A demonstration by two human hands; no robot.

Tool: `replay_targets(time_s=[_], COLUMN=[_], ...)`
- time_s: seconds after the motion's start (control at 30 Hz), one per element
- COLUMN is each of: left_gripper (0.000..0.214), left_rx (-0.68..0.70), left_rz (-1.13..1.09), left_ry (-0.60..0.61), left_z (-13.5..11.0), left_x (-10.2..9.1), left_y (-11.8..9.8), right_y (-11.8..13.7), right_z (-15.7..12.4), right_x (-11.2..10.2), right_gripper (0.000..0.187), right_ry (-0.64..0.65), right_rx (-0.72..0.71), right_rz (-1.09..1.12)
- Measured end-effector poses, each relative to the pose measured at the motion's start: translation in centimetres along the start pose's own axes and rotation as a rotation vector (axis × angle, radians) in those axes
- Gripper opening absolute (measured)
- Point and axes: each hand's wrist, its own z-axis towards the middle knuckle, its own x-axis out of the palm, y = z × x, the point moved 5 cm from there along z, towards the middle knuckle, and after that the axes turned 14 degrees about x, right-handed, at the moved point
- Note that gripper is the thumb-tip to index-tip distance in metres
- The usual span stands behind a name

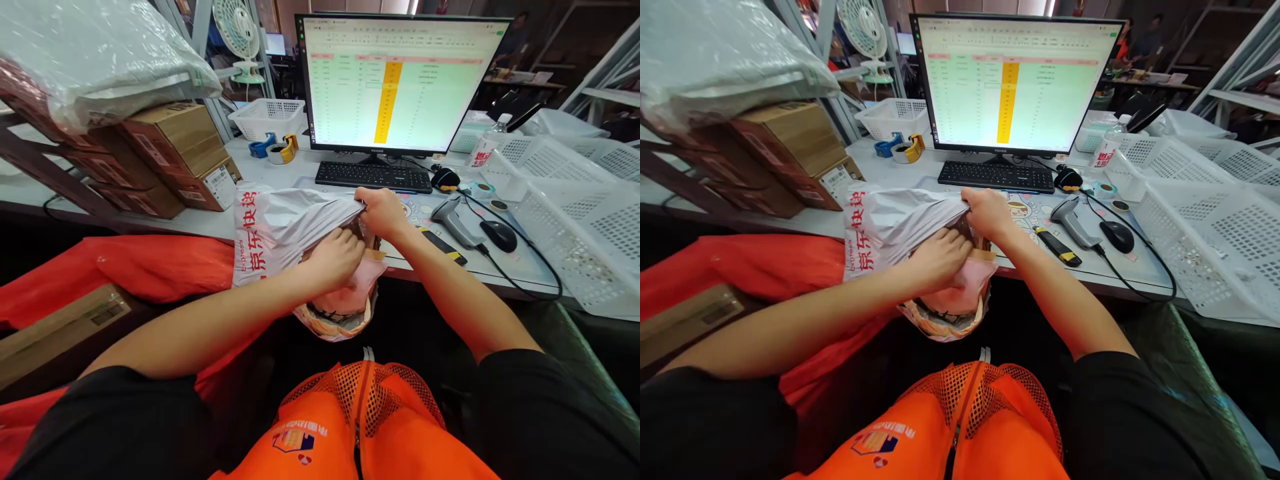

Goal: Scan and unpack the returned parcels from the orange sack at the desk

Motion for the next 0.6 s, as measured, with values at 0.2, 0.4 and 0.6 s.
replay_targets(time_s=[0.2, 0.4, 0.6], left_gripper=[0.043, 0.028, 0.018], left_rx=[-0.021, 0.009, 0.109], left_rz=[-0.181, -0.026, -0.262], left_ry=[0.277, 0.228, 0.273], left_z=[-2.4, -3.6, -4.0], left_x=[5.9, 8.2, 6.4], left_y=[-4.9, -5.5, -4.0], right_y=[0.4, 1.9, 1.5], right_z=[-1.4, -2.0, -2.0], right_x=[-0.4, -0.4, 0.3], right_gripper=[0.033, 0.031, 0.031], right_ry=[0.028, 0.022, 0.02], right_rx=[-0.062, -0.13, -0.109], right_rz=[-0.025, 0.016, 0.063])
